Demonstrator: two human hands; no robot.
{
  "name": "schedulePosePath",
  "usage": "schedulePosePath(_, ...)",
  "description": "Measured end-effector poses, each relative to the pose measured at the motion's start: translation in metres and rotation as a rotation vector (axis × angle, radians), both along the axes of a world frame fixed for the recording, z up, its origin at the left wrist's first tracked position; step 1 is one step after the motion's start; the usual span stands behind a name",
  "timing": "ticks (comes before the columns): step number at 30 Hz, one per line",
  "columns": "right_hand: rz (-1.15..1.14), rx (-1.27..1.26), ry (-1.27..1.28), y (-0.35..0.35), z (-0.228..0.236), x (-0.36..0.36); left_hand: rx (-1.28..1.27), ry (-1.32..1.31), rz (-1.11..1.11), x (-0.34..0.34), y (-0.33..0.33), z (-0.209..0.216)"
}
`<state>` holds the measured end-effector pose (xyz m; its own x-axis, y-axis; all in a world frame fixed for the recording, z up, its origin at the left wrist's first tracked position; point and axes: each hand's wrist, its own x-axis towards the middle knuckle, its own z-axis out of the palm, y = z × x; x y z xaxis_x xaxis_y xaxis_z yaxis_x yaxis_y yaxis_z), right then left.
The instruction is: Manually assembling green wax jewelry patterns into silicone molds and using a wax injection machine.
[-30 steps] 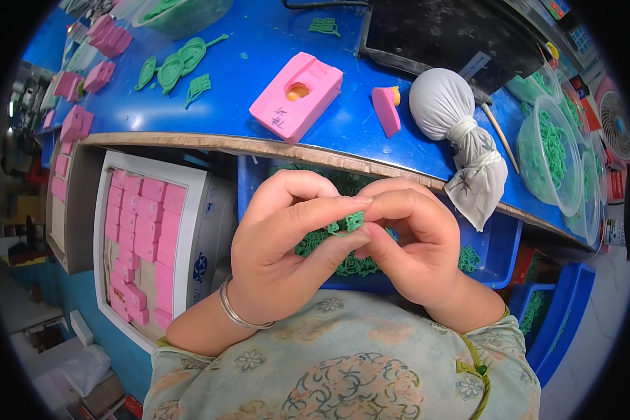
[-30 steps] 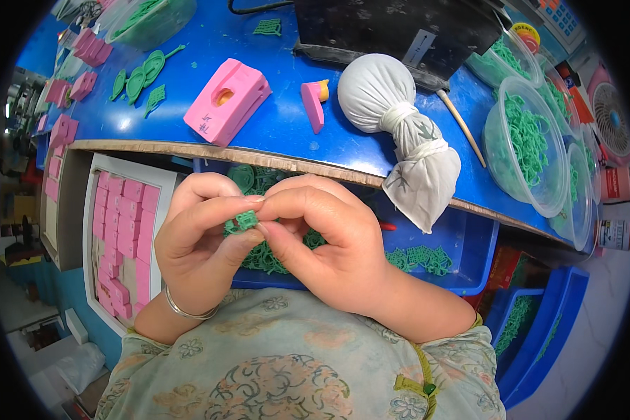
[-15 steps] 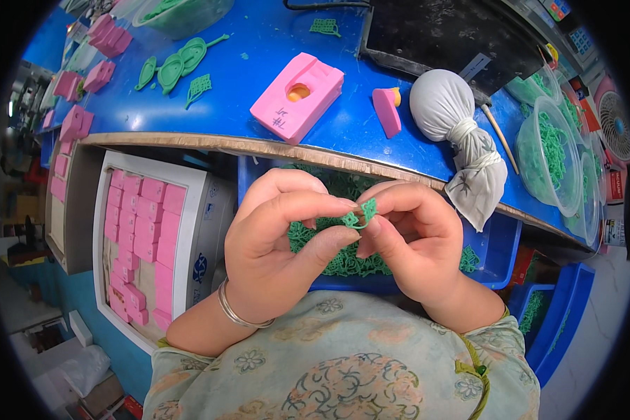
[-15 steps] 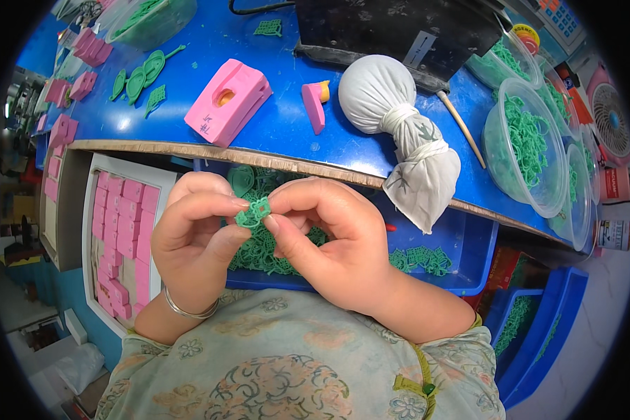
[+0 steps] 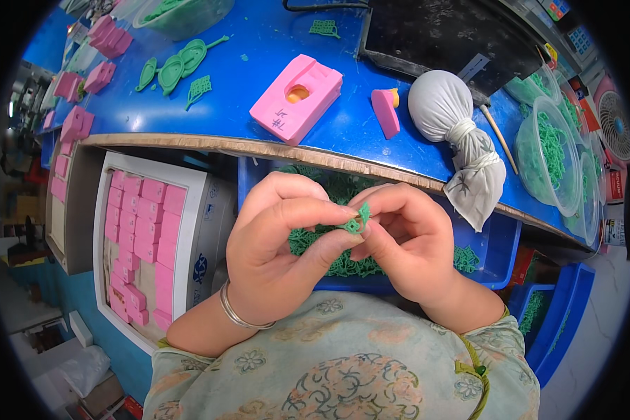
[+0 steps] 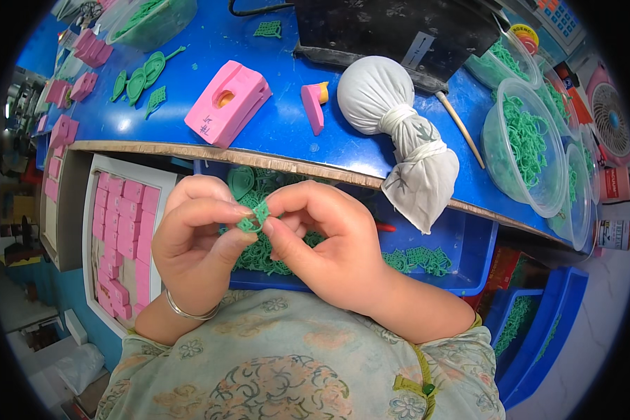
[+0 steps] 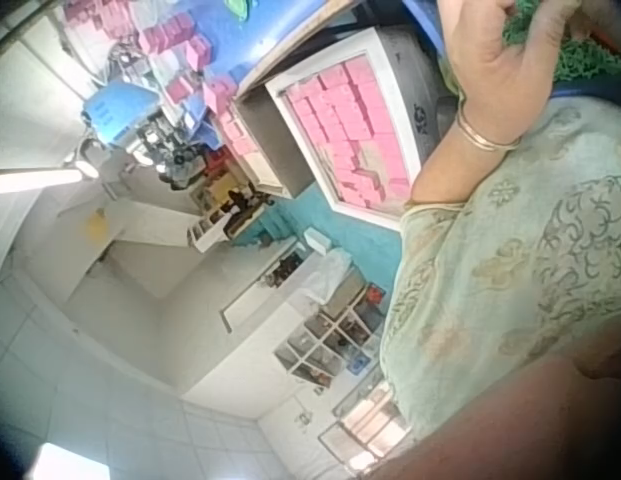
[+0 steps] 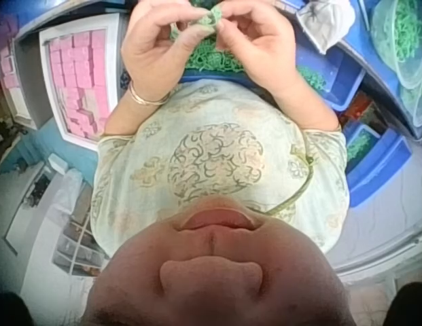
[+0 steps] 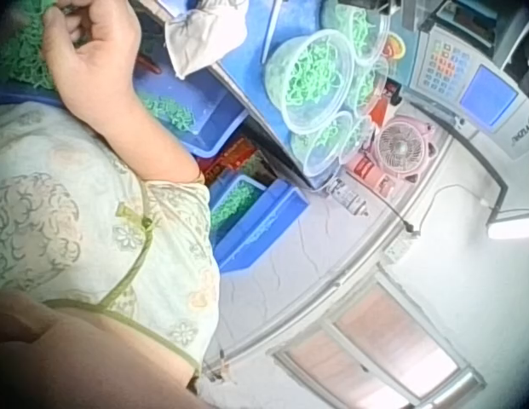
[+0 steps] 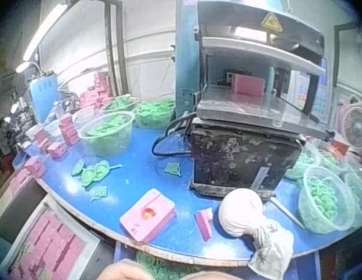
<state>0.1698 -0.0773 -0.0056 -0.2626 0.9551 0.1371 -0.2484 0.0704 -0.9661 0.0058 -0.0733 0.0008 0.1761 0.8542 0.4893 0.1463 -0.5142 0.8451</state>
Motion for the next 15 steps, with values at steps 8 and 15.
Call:
schedulePosePath(8,0.130,-0.292,0.209,0.000,0.009,0.001,-0.011,-0.009,0.032,0.002,-0.001,-0.001)
schedulePosePath(15,0.182,-0.404,0.394,0.006,0.000,0.005,-0.482,-0.395,-0.137,-0.008,-0.005,-0.009)
